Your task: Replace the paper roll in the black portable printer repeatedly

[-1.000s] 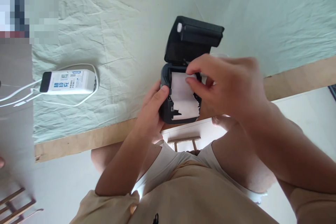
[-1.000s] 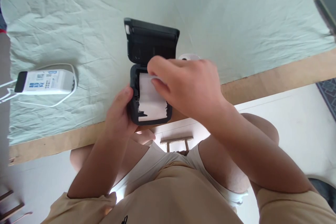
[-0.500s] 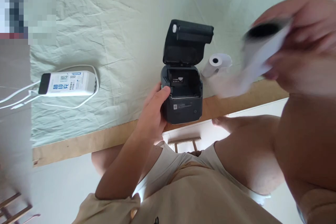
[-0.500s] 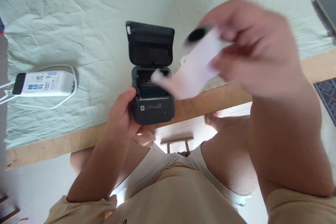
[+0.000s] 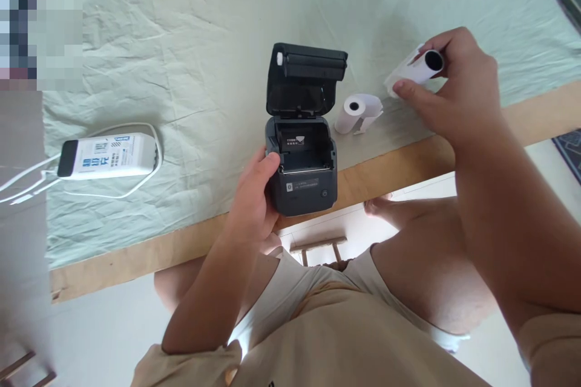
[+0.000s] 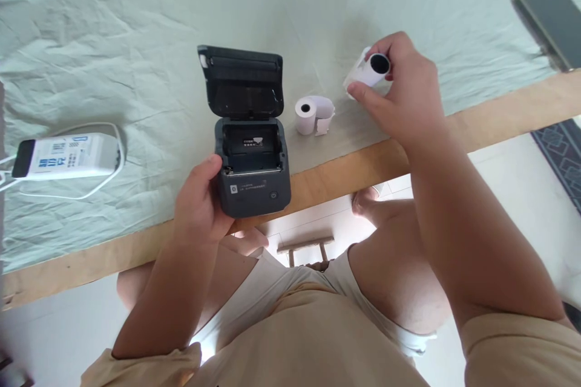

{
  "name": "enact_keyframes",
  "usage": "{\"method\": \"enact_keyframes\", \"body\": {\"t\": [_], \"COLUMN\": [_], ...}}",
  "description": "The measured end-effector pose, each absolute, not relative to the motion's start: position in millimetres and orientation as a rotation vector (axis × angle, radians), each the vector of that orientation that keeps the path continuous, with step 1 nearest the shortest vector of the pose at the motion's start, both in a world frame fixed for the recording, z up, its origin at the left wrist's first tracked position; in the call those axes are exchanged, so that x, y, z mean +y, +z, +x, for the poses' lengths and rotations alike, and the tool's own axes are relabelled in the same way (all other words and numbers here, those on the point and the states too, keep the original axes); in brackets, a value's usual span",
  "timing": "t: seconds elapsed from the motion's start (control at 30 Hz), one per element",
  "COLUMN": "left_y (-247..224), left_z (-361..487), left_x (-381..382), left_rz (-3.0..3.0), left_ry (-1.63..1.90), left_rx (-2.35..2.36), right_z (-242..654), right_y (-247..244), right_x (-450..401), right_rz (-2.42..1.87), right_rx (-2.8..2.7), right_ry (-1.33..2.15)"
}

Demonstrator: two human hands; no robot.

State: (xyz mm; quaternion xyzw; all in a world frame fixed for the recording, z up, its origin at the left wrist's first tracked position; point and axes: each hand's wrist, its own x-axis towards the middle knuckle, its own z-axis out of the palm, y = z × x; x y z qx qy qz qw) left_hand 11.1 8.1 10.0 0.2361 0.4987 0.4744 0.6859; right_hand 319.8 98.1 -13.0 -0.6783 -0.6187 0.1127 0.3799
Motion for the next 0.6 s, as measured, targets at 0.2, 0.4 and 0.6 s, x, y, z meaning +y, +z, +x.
{"method": "enact_keyframes", "body": {"t": [0.2,0.4,0.6], "left_y": [7.9,7.9,10.9], "left_z": [8.8,8.4,8.7], "left_x": [6.9,4.9,5.3], "left_rz": [0.556,0.560,0.568], "left_ry": [1.042,1.073,1.024], "left_rx": [1.142,1.137,1.178], "right_z": [305.0,262.5,254.4], "right_y": [-2.6,7.8,-19.5], "right_x": [87.4,56.5,72.2], "right_rz": [-1.777,-1.295,-1.432], "right_rx": [-1.686,-1.927,-2.082], "right_ry": [0.268,0.078,0.386]}}
